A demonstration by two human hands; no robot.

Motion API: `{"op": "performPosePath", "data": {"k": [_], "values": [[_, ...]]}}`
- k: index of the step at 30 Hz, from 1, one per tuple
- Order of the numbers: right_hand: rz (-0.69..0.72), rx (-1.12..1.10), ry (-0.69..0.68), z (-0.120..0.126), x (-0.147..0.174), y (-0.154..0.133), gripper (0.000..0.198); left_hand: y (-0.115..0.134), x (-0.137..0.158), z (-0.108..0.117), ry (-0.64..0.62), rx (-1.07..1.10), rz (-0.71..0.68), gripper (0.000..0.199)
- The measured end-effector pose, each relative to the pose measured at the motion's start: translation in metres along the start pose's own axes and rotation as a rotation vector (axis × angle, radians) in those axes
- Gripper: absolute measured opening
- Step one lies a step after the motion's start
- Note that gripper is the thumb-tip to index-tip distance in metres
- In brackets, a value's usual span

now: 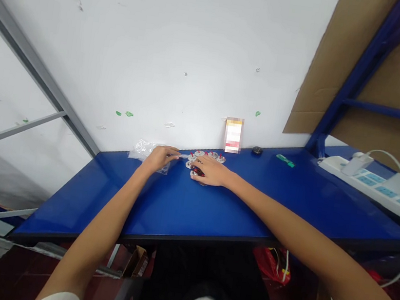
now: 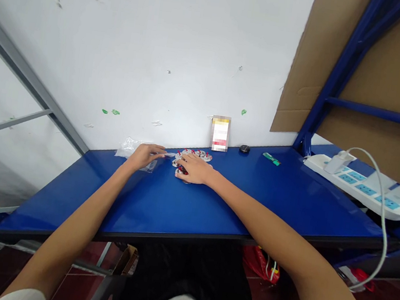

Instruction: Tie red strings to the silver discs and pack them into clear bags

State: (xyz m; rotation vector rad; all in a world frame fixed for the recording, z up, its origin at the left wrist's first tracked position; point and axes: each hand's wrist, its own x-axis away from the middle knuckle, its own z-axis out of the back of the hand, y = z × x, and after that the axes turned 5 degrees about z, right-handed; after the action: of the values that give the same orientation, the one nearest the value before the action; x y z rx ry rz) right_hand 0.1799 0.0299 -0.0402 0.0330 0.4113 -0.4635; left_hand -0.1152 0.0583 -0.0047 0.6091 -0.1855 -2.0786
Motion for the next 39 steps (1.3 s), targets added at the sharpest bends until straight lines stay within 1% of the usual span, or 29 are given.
{"op": "performPosePath", "data": {"k": [2, 5, 10, 13, 17, 19, 21, 23, 25, 28, 30, 33, 35, 37, 39], "values": [[-0.002, 0.001, 0.000, 0.001, 0.000, 0.000, 0.051, 0.001, 0.000, 0.001, 0.009, -0.048, -0.028, 0.025], [-0.009, -0.018, 0.000, 0.002, 0.000, -0.002, 0.049, 0.004, 0.001, -0.001, 0.008, -0.104, -0.032, 0.024], [-0.011, -0.037, 0.011, 0.004, 0.001, -0.003, 0.048, 0.008, 0.002, -0.009, -0.006, -0.078, -0.024, 0.015], [-0.015, -0.027, 0.004, 0.003, 0.001, -0.002, 0.048, 0.006, 0.001, -0.015, -0.043, -0.057, -0.001, 0.008], [-0.013, 0.002, -0.007, 0.003, 0.002, -0.002, 0.050, 0.009, 0.004, -0.013, -0.124, 0.008, 0.026, 0.013], [-0.013, 0.006, -0.006, 0.003, 0.002, -0.002, 0.050, 0.014, 0.006, -0.009, -0.094, -0.023, 0.011, 0.019], [-0.012, 0.007, 0.000, 0.003, 0.001, -0.002, 0.051, 0.018, 0.007, -0.007, -0.007, -0.069, 0.004, 0.026], [-0.011, 0.010, 0.002, 0.003, 0.001, -0.002, 0.051, 0.020, 0.007, -0.009, 0.077, -0.097, 0.013, 0.033], [-0.013, 0.010, -0.006, 0.003, 0.001, -0.003, 0.051, 0.017, 0.005, -0.016, 0.116, -0.111, 0.034, 0.037], [-0.029, -0.010, 0.006, 0.005, 0.003, -0.006, 0.052, 0.009, -0.001, -0.029, 0.148, -0.153, 0.090, 0.040], [-0.043, -0.026, 0.073, 0.007, 0.003, -0.007, 0.051, 0.004, -0.005, -0.034, 0.182, -0.197, 0.158, 0.039], [-0.102, -0.026, 0.190, 0.012, -0.007, -0.003, 0.041, 0.000, -0.010, -0.037, 0.190, -0.207, 0.278, 0.039], [-0.174, -0.017, 0.215, 0.013, -0.024, 0.005, 0.033, -0.002, -0.012, -0.037, 0.168, -0.147, 0.356, 0.037], [-0.244, -0.025, 0.198, 0.012, -0.048, 0.015, 0.031, -0.003, -0.014, -0.038, 0.138, -0.040, 0.442, 0.033], [-0.308, -0.106, 0.151, 0.009, -0.075, 0.026, 0.031, -0.005, -0.014, -0.040, 0.138, 0.092, 0.506, 0.031]]}}
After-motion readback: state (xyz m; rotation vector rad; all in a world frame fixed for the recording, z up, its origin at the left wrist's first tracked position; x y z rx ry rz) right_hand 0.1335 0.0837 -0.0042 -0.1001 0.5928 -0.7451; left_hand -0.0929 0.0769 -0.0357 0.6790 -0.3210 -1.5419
